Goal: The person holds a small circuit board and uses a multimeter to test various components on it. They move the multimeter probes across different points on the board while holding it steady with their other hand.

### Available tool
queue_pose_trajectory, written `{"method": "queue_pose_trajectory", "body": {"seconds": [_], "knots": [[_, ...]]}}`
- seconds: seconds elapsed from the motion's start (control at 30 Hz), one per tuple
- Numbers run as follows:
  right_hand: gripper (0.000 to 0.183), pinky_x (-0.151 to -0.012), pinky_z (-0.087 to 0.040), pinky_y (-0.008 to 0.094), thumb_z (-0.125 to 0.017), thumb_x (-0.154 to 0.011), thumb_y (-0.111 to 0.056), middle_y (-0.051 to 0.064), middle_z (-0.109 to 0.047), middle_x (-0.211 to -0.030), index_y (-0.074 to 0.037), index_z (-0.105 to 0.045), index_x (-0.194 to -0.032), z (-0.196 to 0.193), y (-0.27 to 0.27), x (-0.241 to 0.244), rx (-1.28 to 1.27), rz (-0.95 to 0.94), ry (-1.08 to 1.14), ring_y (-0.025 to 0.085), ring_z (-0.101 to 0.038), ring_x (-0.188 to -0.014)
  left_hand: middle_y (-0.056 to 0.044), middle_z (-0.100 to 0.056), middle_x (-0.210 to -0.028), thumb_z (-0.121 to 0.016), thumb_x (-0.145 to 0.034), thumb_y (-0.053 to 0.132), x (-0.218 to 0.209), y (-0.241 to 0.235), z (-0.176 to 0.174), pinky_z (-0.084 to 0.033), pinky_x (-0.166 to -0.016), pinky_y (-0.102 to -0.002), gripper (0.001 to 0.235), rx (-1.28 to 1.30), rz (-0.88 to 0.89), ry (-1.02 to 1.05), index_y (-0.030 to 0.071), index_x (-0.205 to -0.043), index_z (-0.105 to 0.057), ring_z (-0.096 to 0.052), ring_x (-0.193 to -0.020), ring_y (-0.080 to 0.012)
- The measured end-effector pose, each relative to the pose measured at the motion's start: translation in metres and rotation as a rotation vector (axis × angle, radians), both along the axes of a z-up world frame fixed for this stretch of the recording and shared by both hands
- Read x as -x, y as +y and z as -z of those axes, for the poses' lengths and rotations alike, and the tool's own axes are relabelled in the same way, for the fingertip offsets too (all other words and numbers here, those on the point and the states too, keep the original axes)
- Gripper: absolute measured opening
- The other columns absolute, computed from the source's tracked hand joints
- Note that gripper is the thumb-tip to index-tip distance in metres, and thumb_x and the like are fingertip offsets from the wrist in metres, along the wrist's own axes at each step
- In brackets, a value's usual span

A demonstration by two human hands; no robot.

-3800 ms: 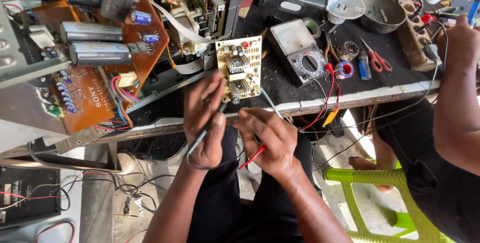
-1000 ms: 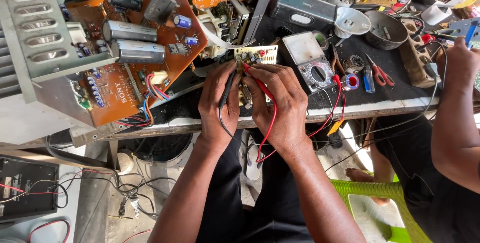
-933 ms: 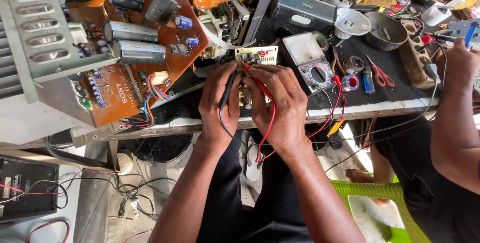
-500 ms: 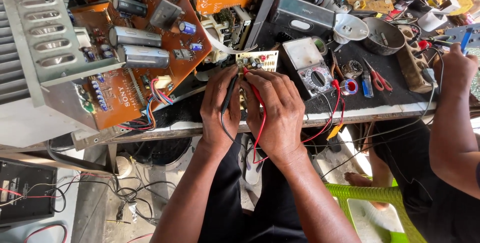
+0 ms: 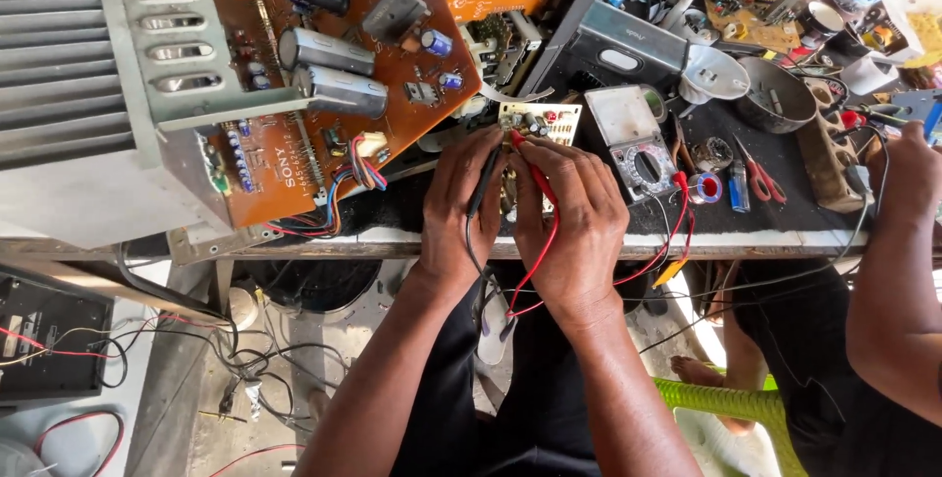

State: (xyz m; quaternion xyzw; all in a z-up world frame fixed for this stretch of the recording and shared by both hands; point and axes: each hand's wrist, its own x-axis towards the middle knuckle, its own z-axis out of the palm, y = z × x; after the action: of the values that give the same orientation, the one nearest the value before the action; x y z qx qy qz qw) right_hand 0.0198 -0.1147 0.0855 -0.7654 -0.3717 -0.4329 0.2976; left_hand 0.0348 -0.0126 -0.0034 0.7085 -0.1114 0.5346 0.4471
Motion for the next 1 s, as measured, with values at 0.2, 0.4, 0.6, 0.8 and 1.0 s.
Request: {"method": "queue_pose_trajectory", "body": {"seconds": [0.2,0.4,0.6,0.8,1.0], "knots": [[0.009,-0.076,-0.059,0.044,-0.078,-0.093,0.001,0.015,-0.075,-0.096,0.001,-0.072,-0.1,-0.0002,-0.0003,0.0016,-0.006,0.019,0.006,0.037,-0.076,-0.089,-0.014,-0.064,-0.12,-0.058,-0.108,0.005,0.0018,-0.0012,-0.007,-0.063,-0.096,-0.045,0.025,-0.011,-0.011,-0.033,0.001,-0.132,-0.062,-0.071,-0.112,-0.037],[0.01,-0.077,-0.059,0.043,-0.079,-0.091,-0.002,0.014,-0.075,-0.095,-0.001,-0.073,-0.099,-0.001,-0.0019,0.0007,-0.052,0.026,0.02,0.036,-0.076,-0.088,-0.018,-0.066,-0.118,-0.055,-0.107,0.007,0.0011,0.002,-0.0099,-0.062,-0.094,-0.044,0.025,-0.09,-0.031,-0.062,-0.004,-0.128,-0.064,-0.072,-0.11,-0.0379],[0.009,-0.079,-0.06,0.043,-0.075,-0.093,-0.003,0.015,-0.074,-0.095,-0.001,-0.072,-0.102,0.004,-0.0031,-0.0016,-0.087,0.016,0.037,0.037,-0.076,-0.091,-0.019,-0.063,-0.124,-0.048,-0.11,0.002,0.0027,-0.0013,-0.0064,-0.063,-0.097,-0.052,0.027,-0.039,0.015,0.059,0.0,-0.135,-0.059,-0.068,-0.115,-0.0433],[0.008,-0.08,-0.06,0.044,-0.072,-0.096,-0.004,0.017,-0.074,-0.096,0.0,-0.071,-0.103,0.0073,-0.0041,-0.0034,-0.082,0.015,0.035,0.038,-0.075,-0.093,-0.017,-0.059,-0.128,-0.046,-0.111,0.002,0.0054,-0.0014,-0.0079,-0.06,-0.101,-0.057,0.028,-0.026,0.046,0.117,0.002,-0.138,-0.055,-0.064,-0.121,-0.0458],[0.008,-0.08,-0.06,0.044,-0.07,-0.097,-0.004,0.017,-0.074,-0.097,-0.001,-0.071,-0.104,0.0083,-0.0058,-0.0037,-0.074,0.003,0.042,0.039,-0.075,-0.094,-0.015,-0.058,-0.13,-0.044,-0.112,0.005,0.0057,-0.0012,-0.0062,-0.062,-0.101,-0.057,0.029,-0.027,0.052,0.134,0.005,-0.139,-0.054,-0.065,-0.121,-0.0427]]}}
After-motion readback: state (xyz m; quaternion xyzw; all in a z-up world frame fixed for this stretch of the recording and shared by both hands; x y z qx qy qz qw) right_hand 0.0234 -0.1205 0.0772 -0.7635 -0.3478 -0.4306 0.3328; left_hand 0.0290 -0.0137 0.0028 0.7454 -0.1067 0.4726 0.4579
